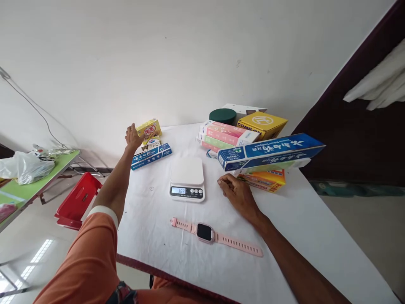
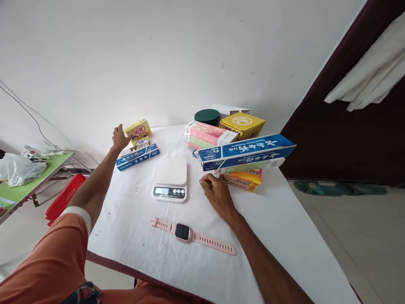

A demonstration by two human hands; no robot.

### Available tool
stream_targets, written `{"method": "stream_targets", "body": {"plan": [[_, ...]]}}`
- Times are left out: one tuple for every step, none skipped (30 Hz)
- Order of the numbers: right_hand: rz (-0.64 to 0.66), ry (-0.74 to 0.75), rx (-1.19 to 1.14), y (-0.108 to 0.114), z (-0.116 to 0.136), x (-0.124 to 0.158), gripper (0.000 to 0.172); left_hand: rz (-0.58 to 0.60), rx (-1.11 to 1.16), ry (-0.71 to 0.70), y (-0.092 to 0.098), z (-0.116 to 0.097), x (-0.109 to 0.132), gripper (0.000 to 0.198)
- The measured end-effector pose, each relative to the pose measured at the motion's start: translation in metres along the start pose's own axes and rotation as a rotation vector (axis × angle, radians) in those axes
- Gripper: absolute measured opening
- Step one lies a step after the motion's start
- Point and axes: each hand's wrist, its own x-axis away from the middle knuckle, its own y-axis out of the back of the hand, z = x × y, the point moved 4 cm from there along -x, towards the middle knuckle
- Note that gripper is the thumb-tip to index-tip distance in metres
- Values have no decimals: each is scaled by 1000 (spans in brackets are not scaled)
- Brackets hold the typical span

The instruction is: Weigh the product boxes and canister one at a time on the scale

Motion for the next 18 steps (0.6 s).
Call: {"method": "stream_targets", "body": {"plan": [[-1, -5, -1, 0, -1, 0, 28, 27, -9, -3, -3, 0, -7, 87], [-3, -11, 0, 0, -1, 0, 28, 52, -18, 2, -7, 0, -13, 88], [-5, -15, 3, 0, -2, 0, 28, 77, -32, 9, -10, 0, -18, 89], [-6, -18, 5, 0, -2, -1, 28, 105, -47, 15, -14, 0, -23, 89], [-7, -19, 6, 0, -2, -1, 29, 131, -61, 18, -17, 0, -27, 87], [-6, -19, 6, 0, -2, -1, 29, 153, -74, 19, -19, 0, -30, 84], [-4, -18, 5, 0, -1, -1, 29, 166, -84, 17, -20, 0, -33, 81], [-3, -18, 3, 0, -1, -1, 29, 169, -92, 15, -21, 0, -35, 77], [-3, -17, -1, 0, -1, -1, 29, 164, -100, 11, -20, -1, -37, 74], [-3, -17, -5, 0, -1, -1, 28, 150, -108, 4, -20, -1, -39, 72], [-2, -16, -8, 0, -1, -2, 28, 134, -115, -5, -19, -1, -40, 69], [-2, -16, -11, 0, -2, -2, 27, 116, -113, -18, -19, -1, -41, 65], [-4, -16, -14, 0, -2, -2, 26, 99, -99, -31, -20, -2, -41, 61], [-5, -16, -17, 0, -3, -2, 25, 79, -66, -40, -20, -2, -41, 57], [-7, -16, -20, 0, -3, -2, 24, 55, -15, -41, -21, -1, -41, 54], [-8, -18, -24, 0, -4, -2, 24, 27, 50, -30, -21, 0, -40, 52], [-10, -20, -30, 0, -3, -2, 24, -5, 118, -11, -20, 1, -40, 51], [-9, -22, -34, 0, -3, -2, 24, -40, 180, 11, -18, 3, -39, 50]]}}
